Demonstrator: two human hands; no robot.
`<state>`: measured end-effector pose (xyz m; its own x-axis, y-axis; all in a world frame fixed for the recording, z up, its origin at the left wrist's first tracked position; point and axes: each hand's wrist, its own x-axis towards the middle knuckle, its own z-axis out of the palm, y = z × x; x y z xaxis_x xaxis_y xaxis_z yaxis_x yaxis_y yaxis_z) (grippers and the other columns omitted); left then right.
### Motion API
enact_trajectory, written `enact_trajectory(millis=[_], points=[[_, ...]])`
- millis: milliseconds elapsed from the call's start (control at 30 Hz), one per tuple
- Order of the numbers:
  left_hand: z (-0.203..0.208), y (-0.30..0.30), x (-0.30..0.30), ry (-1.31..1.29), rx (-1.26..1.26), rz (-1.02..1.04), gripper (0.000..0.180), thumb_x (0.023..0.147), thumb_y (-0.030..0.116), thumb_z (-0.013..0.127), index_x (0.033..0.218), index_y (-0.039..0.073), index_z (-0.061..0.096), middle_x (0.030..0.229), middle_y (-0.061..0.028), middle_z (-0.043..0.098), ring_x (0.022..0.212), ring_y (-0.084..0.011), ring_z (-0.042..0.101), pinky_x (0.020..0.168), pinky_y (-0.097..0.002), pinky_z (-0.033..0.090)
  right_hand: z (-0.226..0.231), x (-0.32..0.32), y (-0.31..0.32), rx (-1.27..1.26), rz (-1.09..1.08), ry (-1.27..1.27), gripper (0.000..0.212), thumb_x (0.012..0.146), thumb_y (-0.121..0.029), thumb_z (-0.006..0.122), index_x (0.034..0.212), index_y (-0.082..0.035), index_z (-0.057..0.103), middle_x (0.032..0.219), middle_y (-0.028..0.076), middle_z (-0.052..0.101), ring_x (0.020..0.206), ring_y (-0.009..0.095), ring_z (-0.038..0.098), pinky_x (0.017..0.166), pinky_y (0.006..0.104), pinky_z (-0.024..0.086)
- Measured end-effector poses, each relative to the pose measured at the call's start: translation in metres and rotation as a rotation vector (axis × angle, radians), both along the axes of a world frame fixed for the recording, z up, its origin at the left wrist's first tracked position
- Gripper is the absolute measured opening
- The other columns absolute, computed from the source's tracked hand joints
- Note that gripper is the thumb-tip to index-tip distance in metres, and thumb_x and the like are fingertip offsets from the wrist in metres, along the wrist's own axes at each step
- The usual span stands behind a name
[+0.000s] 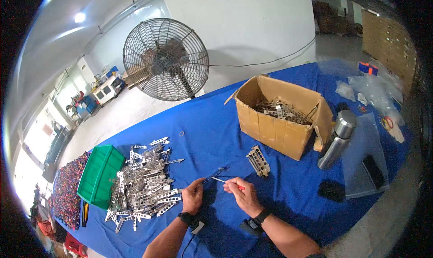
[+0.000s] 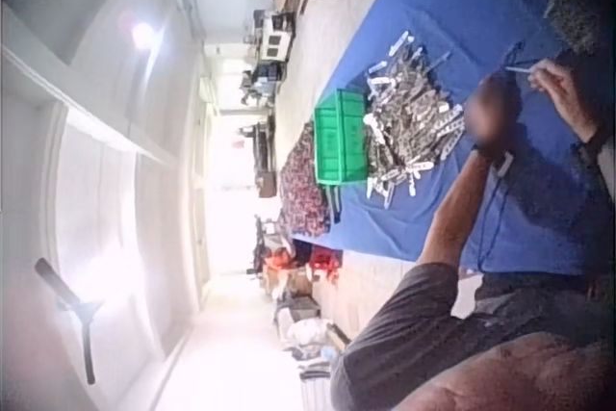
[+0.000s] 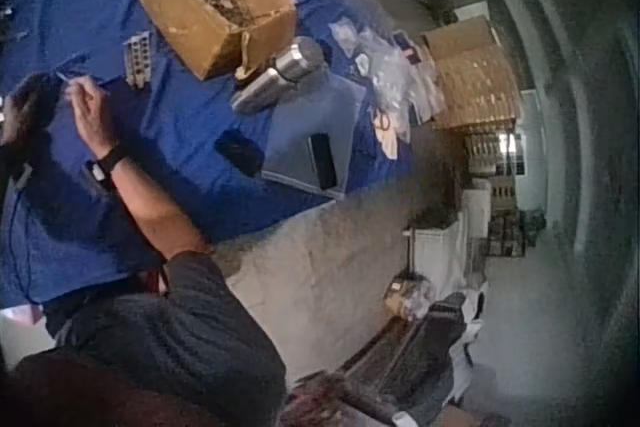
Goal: The recorder uses a small manual tool to inspect or align components on metal brackets at an assembly workstation.
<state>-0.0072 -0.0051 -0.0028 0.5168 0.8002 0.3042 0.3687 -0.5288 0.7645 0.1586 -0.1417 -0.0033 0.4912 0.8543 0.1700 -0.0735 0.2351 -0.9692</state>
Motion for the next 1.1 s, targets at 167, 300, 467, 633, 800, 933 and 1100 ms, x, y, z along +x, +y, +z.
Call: enact_trajectory(millis=[167, 300, 467, 633, 800, 933, 1100], points=[[0.002, -0.001, 0.0, -0.018, 0.031, -0.015, 0.023, 0.093, 0.007, 0.056, 0.112, 0.003, 0.069, 0.074, -0.0108, 0.066, 0.066, -0.0125, 0.059, 0.064, -0.0301, 0.048, 0.003, 0.001, 0.0, 0.004, -0.024, -0.015, 0.028, 0.102, -0.02, 0.051, 0.107, 0.004, 0.063, 0.097, 0.015, 0.071, 0.091, 0.019, 0.069, 0.082, 0.0311, 0.056], [0.006, -0.003, 0.002, 0.035, 0.002, 0.011, 0.023, 0.093, 0.007, 0.055, 0.111, 0.002, 0.069, 0.077, -0.0117, 0.067, 0.068, -0.0137, 0.061, 0.066, -0.03, 0.049, 0.001, 0.001, -0.002, 0.044, -0.026, 0.001, 0.026, 0.1, -0.019, 0.052, 0.104, 0.003, 0.063, 0.092, 0.015, 0.072, 0.085, 0.02, 0.071, 0.078, 0.0315, 0.057], [-0.002, 0.001, -0.001, -0.01, 0.031, -0.003, 0.023, 0.093, 0.007, 0.055, 0.112, 0.002, 0.069, 0.079, -0.0091, 0.068, 0.07, -0.0106, 0.06, 0.067, -0.0277, 0.049, 0.006, 0.002, -0.002, 0.011, -0.018, 0.016, 0.026, 0.101, -0.02, 0.052, 0.105, 0.004, 0.062, 0.094, 0.015, 0.071, 0.088, 0.02, 0.07, 0.079, 0.0317, 0.057], [0.0, -0.002, 0.001, -0.073, -0.042, -0.017, 0.022, 0.095, 0.006, 0.054, 0.112, 0.001, 0.068, 0.077, -0.0021, 0.065, 0.07, -0.0077, 0.055, 0.065, -0.0258, 0.047, 0.006, 0.001, -0.001, 0.025, -0.01, 0.036, 0.027, 0.102, -0.02, 0.051, 0.104, 0.005, 0.062, 0.095, 0.015, 0.071, 0.089, 0.019, 0.069, 0.081, 0.0318, 0.056], [-0.005, 0.001, 0.0, -0.06, -0.056, -0.011, 0.022, 0.096, 0.006, 0.054, 0.111, 0.0, 0.068, 0.07, 0.0021, 0.054, 0.064, -0.0073, 0.047, 0.058, -0.026, 0.043, 0.004, 0.0, 0.001, 0.017, -0.074, 0.004, 0.026, 0.101, -0.02, 0.052, 0.103, 0.003, 0.064, 0.09, 0.014, 0.072, 0.086, 0.021, 0.071, 0.076, 0.0314, 0.056], [-0.004, -0.001, 0.001, -0.067, -0.078, -0.004, 0.021, 0.096, 0.007, 0.055, 0.111, 0.001, 0.068, 0.069, 0.0007, 0.056, 0.064, -0.0073, 0.048, 0.058, -0.0265, 0.043, 0.002, 0.002, -0.001, 0.027, -0.027, -0.025, 0.025, 0.1, -0.02, 0.052, 0.103, 0.003, 0.064, 0.09, 0.014, 0.072, 0.086, 0.02, 0.071, 0.076, 0.0312, 0.056], [0.001, -0.003, 0.002, -0.026, 0.008, -0.016, 0.022, 0.096, 0.007, 0.055, 0.111, 0.001, 0.068, 0.07, -0.004, 0.059, 0.064, -0.0073, 0.05, 0.059, -0.0271, 0.044, 0.0, 0.003, 0.0, 0.046, 0.002, 0.03, 0.026, 0.101, -0.018, 0.052, 0.105, 0.005, 0.063, 0.096, 0.015, 0.071, 0.088, 0.019, 0.07, 0.079, 0.0314, 0.057]])
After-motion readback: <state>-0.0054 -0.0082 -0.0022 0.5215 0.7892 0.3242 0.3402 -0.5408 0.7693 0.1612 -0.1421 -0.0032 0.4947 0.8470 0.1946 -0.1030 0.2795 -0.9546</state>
